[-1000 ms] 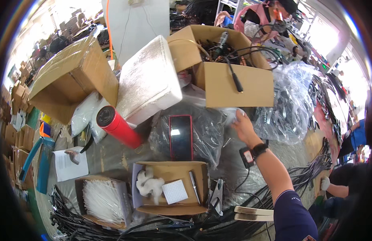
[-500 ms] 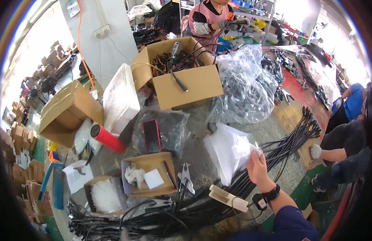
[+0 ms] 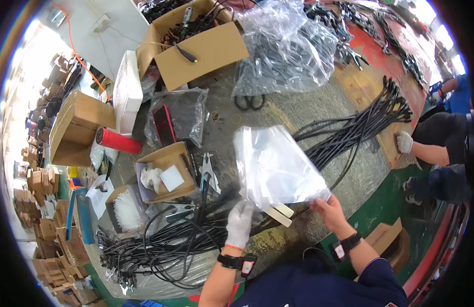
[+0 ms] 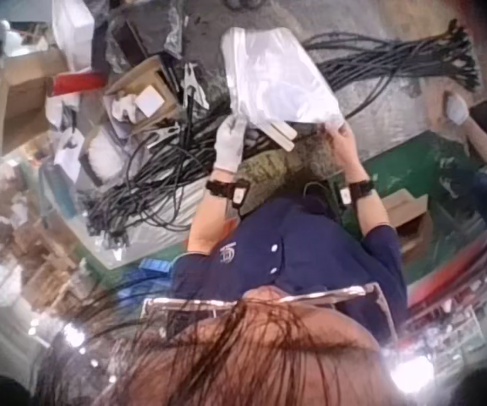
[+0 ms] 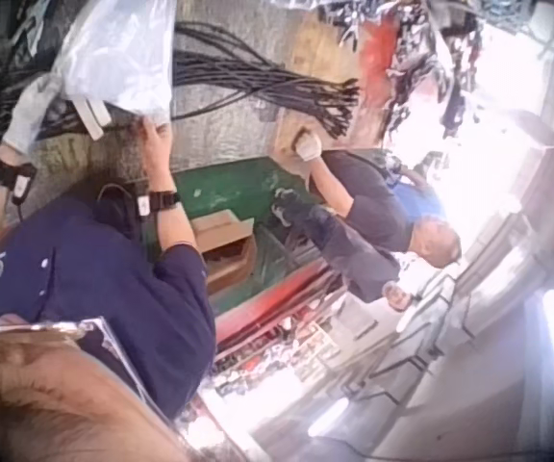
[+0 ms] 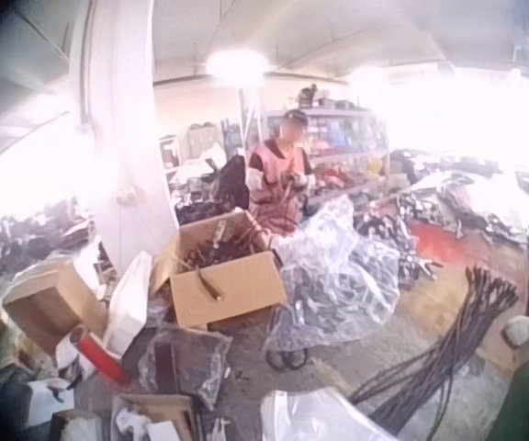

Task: Packaging bunches of black cables into plastic bags and sealing them with a heat sealer.

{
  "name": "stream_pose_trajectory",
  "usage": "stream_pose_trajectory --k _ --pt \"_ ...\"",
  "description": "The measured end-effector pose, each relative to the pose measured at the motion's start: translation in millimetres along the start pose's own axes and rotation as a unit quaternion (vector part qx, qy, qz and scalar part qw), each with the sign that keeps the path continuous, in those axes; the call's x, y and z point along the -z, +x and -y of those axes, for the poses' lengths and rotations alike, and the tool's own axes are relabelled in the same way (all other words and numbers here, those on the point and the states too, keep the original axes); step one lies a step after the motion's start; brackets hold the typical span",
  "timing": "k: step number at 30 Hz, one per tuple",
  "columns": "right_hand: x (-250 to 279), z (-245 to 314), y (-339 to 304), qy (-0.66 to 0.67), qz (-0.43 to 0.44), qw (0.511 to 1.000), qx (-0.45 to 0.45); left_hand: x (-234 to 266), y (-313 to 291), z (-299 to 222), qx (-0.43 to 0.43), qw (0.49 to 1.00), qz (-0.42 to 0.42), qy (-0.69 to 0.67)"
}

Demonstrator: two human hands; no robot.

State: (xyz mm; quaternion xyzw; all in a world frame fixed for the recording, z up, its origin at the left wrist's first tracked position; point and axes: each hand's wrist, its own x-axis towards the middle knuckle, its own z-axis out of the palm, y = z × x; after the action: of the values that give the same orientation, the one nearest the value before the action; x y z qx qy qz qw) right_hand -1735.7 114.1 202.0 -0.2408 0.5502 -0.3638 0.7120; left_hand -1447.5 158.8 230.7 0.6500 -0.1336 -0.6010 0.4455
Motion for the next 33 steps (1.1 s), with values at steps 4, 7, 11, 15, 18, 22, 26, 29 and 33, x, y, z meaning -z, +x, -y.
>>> stream_pose_trajectory --k 4,7,11,15,18,22,26,29,33 --pt "36 21 3 -0.077 -0.035 0.996 0.035 7 -11 -6 -0.016 0.998 -0.018 0.058" --pt "42 44 8 -0.149 -0.057 0.986 0.037 8 -12 -9 -0.033 0.997 -0.032 0.064" --pt "41 59 11 -0.371 -0.138 0.905 0.159 11 -13 -13 -0.077 0.996 -0.049 0.022" --pt "20 56 13 -0.589 -0.110 0.701 0.386 15 -14 -13 -0.166 0.977 -0.081 0.105" --pt "-47 53 12 -0.591 0.120 0.675 0.424 7 -19 -28 -0.171 0.979 -0.064 0.088" --pt "-117 35 34 -0.568 0.173 0.672 0.442 -3 -27 -45 -0.132 0.989 -0.023 0.055" --pt "-116 36 77 -0.633 0.245 0.641 0.358 9 -25 -48 -0.140 0.989 -0.031 0.034" --pt "-115 49 75 -0.486 0.174 0.770 0.374 34 -23 -51 -0.159 0.984 -0.073 0.043" --pt "-102 82 74 -0.423 0.145 0.825 0.346 83 -7 -65 -0.176 0.958 -0.177 0.145"
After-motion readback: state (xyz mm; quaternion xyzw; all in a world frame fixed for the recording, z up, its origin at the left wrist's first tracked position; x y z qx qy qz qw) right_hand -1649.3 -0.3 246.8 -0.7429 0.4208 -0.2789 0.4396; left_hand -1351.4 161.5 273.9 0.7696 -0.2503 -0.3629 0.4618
